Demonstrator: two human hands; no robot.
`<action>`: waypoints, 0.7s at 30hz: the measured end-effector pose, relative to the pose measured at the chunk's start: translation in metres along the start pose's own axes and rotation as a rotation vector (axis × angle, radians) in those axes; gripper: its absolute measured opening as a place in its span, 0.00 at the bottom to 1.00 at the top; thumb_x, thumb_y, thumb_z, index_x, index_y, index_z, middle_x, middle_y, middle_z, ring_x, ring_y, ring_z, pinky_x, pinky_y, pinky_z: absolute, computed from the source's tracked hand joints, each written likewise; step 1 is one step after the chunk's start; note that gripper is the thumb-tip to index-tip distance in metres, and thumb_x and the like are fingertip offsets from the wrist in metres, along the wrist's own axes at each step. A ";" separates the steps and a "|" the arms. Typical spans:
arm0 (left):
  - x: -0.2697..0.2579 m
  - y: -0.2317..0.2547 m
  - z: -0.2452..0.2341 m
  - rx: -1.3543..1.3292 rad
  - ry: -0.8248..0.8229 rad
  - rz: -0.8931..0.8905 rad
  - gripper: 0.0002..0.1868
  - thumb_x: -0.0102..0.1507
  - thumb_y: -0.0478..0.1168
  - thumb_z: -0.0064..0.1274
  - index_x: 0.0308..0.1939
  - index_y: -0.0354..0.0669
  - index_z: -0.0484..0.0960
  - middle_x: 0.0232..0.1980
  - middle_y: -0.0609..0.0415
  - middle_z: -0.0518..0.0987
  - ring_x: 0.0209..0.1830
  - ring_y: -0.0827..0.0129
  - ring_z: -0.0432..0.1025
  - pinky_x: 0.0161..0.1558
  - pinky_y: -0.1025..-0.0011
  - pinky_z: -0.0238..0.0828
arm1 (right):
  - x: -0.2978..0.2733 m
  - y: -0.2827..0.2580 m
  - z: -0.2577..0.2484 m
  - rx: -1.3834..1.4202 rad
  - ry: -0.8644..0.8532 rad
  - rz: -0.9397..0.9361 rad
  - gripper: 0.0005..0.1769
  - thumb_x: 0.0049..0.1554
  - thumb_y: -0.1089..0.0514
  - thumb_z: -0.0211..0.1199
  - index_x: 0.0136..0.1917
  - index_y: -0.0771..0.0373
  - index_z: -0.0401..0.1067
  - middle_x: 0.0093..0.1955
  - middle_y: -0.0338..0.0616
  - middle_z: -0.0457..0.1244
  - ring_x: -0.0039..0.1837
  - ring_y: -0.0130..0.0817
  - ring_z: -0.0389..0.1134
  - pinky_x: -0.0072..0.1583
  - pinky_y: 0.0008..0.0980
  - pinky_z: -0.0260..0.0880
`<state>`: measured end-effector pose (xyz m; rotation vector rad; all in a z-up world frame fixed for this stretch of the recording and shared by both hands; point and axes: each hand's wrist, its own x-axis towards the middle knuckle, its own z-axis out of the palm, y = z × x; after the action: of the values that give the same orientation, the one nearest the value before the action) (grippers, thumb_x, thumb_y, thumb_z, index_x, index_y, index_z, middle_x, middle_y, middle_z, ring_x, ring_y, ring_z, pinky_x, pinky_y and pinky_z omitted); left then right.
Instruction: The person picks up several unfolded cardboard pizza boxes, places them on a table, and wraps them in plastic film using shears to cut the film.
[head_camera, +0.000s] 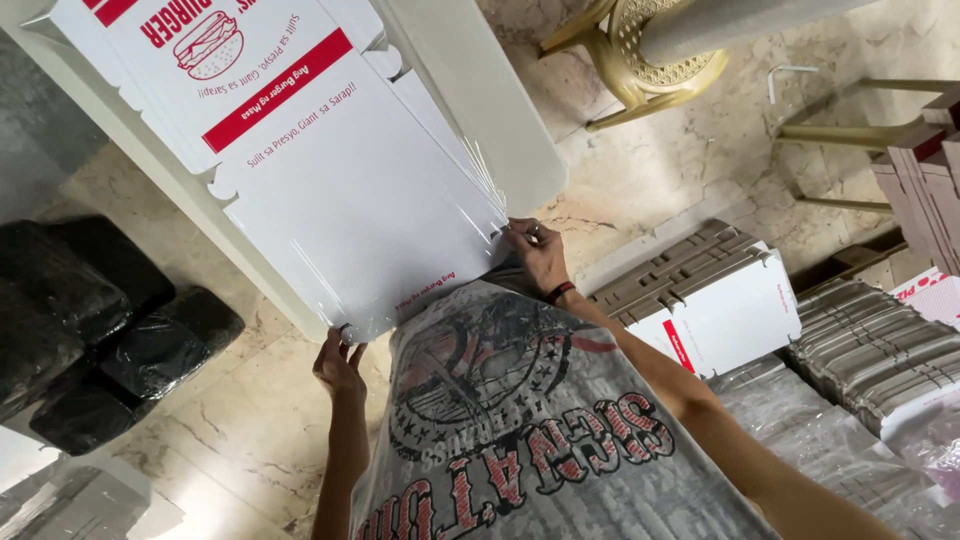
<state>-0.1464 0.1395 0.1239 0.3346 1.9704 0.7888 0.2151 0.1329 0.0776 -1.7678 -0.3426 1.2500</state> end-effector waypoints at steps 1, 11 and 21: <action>0.000 -0.003 0.000 0.034 -0.006 0.024 0.21 0.66 0.50 0.57 0.50 0.34 0.82 0.47 0.46 0.78 0.52 0.57 0.76 0.50 0.57 0.86 | 0.006 0.006 -0.001 0.012 -0.010 0.033 0.08 0.57 0.59 0.71 0.48 0.66 0.80 0.57 0.57 0.70 0.61 0.42 0.70 0.63 0.42 0.72; 0.037 -0.038 0.001 -0.129 0.102 -0.043 0.25 0.67 0.58 0.56 0.52 0.38 0.81 0.48 0.45 0.79 0.51 0.55 0.77 0.52 0.53 0.82 | 0.061 0.016 -0.011 -0.142 -0.079 0.140 0.16 0.57 0.47 0.66 0.52 0.59 0.77 0.46 0.51 0.68 0.53 0.38 0.70 0.59 0.42 0.71; 0.067 -0.037 -0.013 0.286 0.142 0.051 0.17 0.66 0.54 0.53 0.37 0.49 0.90 0.29 0.46 0.84 0.33 0.58 0.80 0.32 0.62 0.77 | 0.072 -0.006 -0.002 -0.373 -0.112 0.237 0.37 0.66 0.36 0.58 0.69 0.73 0.68 0.65 0.76 0.61 0.70 0.68 0.61 0.69 0.64 0.60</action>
<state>-0.1883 0.1421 0.0586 0.5107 2.2214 0.5742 0.2505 0.1828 0.0390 -2.1056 -0.4651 1.5336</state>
